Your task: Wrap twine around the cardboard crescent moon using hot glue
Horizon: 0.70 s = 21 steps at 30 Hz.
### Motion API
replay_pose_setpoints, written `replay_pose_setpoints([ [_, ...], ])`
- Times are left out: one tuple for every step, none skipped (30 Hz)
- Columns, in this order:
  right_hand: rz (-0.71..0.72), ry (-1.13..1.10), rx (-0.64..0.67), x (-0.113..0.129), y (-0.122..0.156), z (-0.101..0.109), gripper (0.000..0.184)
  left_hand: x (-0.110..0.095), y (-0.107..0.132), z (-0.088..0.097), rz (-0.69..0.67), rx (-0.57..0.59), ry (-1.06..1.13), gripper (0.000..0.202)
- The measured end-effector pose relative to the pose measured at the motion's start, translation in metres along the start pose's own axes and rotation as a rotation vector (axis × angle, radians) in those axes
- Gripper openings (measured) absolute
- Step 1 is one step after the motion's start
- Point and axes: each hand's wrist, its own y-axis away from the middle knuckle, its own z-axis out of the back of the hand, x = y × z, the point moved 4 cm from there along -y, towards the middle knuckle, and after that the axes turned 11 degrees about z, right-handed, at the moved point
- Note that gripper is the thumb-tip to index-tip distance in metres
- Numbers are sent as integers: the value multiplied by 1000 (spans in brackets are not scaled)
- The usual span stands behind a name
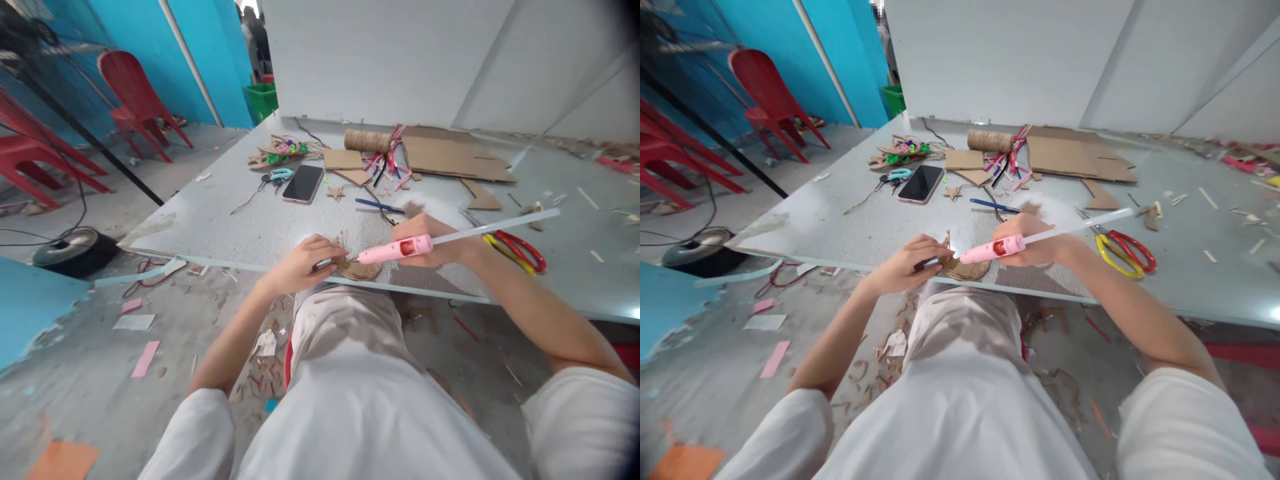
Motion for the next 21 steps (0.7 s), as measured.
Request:
replay_pose_setpoints([
  [-7,21,4,1,-3,-2,22,0,0,0,3,-8,-5,29],
  [-17,40,7,2,-6,-4,23,0,0,0,2,-16,-9,28],
  [-25,55,12,2,-9,-6,23,0,0,-1,-2,-23,-10,28],
  [-24,63,23,3,-11,-8,23,0,1,-1,-7,-30,-10,28],
  [-23,70,31,3,-13,-9,23,0,1,-1,-12,-37,-9,27],
  [-23,78,31,4,-14,-10,23,1,1,-1,-13,-44,-8,27],
  [-26,84,29,5,-15,-10,23,1,1,-1,-11,-48,-7,27],
  [-31,89,25,6,-16,-10,23,1,1,-1,-5,-51,-6,27],
  [-42,93,23,6,-17,-10,23,1,1,-1,0,-53,-5,26],
  [-56,96,22,7,-18,-11,23,1,1,-1,2,-53,-4,26],
  [-70,98,25,7,-19,-11,23,0,1,0,0,-54,-4,26],
  [-80,97,30,7,-19,-11,23,0,1,0,-1,-54,-3,26],
  [-87,95,35,7,-19,-12,24,0,1,0,-1,-52,-2,26],
  [-91,94,36,7,-20,-13,24,0,1,0,3,-49,-2,27],
  [-93,95,32,7,-20,-13,24,0,1,-1,12,-46,-1,27],
  [-95,99,25,7,-20,-13,25,1,1,-1,23,-42,0,27],
  [-95,106,17,7,-21,-13,26,1,1,-1,34,-39,2,27],
  [-97,114,13,6,-21,-13,27,2,1,-1,43,-37,3,26],
  [-99,120,12,7,-21,-13,27,2,1,-1,48,-37,4,26],
  [-100,123,17,7,-22,-12,28,2,1,-1,52,-37,4,26],
  [-101,124,25,7,-23,-12,29,2,1,-1,53,-38,3,26],
])
